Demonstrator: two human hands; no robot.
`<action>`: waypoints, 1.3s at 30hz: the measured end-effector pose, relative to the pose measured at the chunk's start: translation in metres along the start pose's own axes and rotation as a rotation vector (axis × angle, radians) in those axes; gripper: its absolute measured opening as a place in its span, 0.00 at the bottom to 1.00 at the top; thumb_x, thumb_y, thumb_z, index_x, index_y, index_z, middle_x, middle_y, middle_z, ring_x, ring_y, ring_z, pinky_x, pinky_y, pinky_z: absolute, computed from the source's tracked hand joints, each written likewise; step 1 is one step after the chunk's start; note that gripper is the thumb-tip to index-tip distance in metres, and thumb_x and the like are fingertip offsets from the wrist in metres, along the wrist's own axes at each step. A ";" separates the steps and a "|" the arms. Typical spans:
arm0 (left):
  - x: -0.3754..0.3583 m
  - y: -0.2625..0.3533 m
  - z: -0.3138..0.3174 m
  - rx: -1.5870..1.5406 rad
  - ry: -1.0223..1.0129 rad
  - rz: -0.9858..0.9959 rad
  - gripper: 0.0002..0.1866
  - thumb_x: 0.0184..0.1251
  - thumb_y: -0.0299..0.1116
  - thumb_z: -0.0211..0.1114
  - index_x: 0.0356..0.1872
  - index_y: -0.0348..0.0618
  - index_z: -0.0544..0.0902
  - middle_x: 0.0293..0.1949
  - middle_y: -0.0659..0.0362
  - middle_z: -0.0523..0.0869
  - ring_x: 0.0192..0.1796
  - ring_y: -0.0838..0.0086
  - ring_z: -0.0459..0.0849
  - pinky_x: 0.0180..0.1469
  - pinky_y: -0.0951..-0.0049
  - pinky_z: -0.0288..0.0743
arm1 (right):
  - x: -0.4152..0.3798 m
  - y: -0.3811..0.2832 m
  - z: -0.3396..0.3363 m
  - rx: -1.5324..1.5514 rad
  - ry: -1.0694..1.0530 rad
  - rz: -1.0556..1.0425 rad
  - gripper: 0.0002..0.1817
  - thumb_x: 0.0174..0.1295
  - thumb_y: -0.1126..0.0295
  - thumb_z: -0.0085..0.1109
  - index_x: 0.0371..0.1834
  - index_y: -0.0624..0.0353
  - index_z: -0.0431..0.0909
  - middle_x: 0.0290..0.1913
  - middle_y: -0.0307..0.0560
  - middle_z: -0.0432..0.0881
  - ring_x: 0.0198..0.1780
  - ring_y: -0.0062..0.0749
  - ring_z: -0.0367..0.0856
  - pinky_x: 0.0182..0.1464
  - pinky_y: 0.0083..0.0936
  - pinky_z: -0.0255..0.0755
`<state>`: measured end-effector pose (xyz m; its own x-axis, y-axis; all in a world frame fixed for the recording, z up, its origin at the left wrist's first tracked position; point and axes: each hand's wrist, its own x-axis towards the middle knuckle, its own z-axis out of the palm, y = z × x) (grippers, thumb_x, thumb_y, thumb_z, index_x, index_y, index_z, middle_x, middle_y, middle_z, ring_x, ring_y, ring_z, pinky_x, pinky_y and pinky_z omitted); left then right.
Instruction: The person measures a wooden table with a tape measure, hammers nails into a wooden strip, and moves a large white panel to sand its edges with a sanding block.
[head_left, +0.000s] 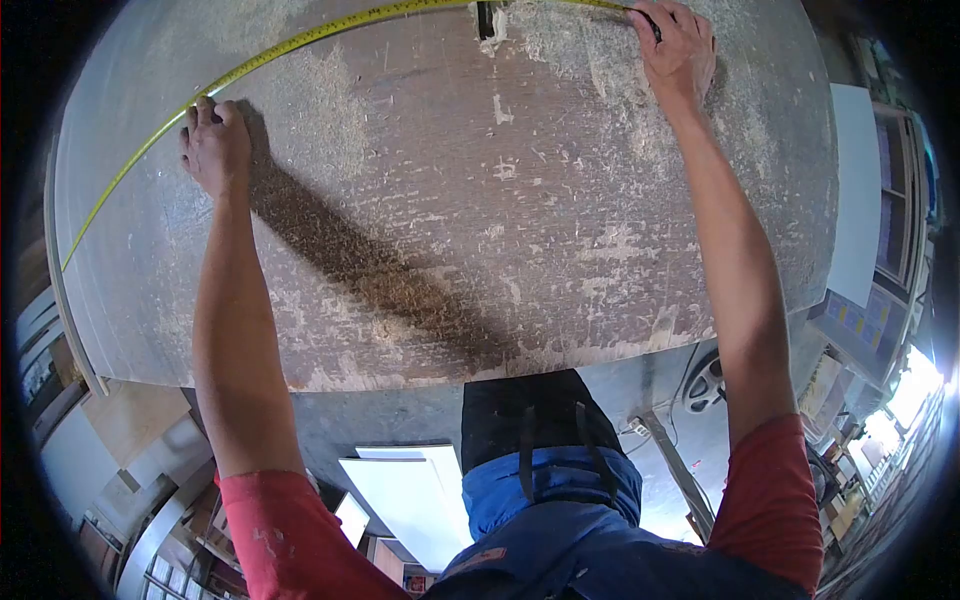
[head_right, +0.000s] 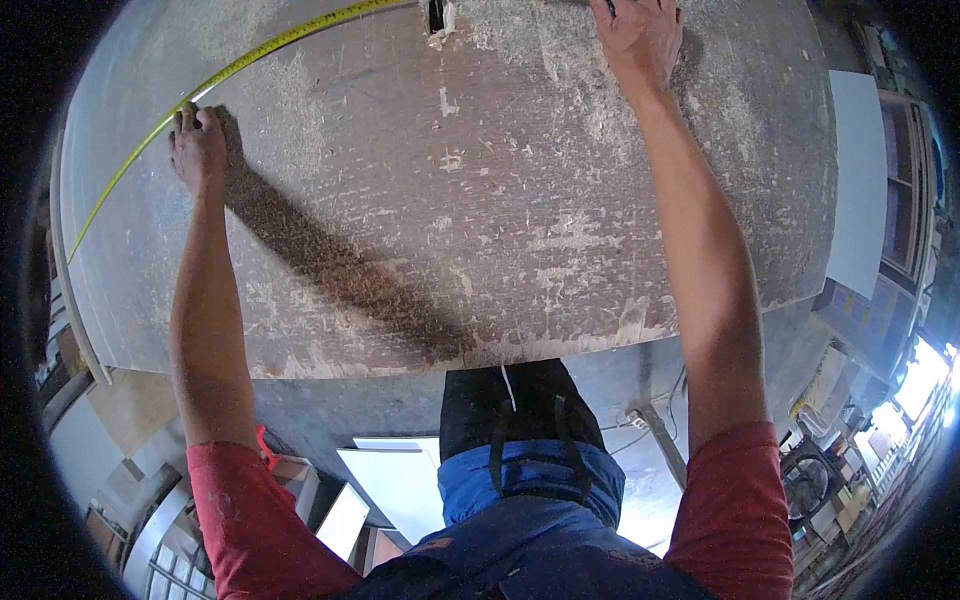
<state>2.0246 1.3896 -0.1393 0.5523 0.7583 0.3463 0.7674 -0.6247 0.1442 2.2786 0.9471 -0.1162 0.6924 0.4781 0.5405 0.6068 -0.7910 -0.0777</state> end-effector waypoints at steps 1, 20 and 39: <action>0.000 0.001 -0.001 -0.001 0.000 -0.002 0.30 0.67 0.48 0.45 0.70 0.54 0.73 0.74 0.56 0.67 0.74 0.54 0.64 0.75 0.52 0.53 | 0.000 0.000 -0.001 0.002 -0.003 0.001 0.09 0.65 0.67 0.63 0.44 0.57 0.85 0.48 0.44 0.82 0.54 0.40 0.76 0.57 0.37 0.71; -0.003 0.000 0.003 0.013 0.074 -0.011 0.29 0.68 0.47 0.46 0.69 0.54 0.73 0.73 0.56 0.69 0.74 0.53 0.65 0.74 0.49 0.53 | 0.002 0.026 0.026 0.070 0.095 -0.098 0.09 0.66 0.57 0.61 0.46 0.39 0.86 0.47 0.33 0.82 0.55 0.39 0.75 0.56 0.41 0.69; -0.003 0.005 -0.003 0.024 0.034 0.006 0.29 0.67 0.46 0.46 0.69 0.52 0.73 0.73 0.55 0.68 0.73 0.51 0.65 0.72 0.47 0.56 | 0.002 0.028 0.028 0.041 0.170 -0.109 0.08 0.63 0.57 0.65 0.43 0.39 0.86 0.45 0.31 0.81 0.51 0.37 0.75 0.53 0.39 0.69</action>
<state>2.0256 1.3836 -0.1365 0.5454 0.7478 0.3786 0.7721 -0.6241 0.1203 2.3076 0.9362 -0.1406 0.5483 0.4857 0.6808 0.6922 -0.7204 -0.0434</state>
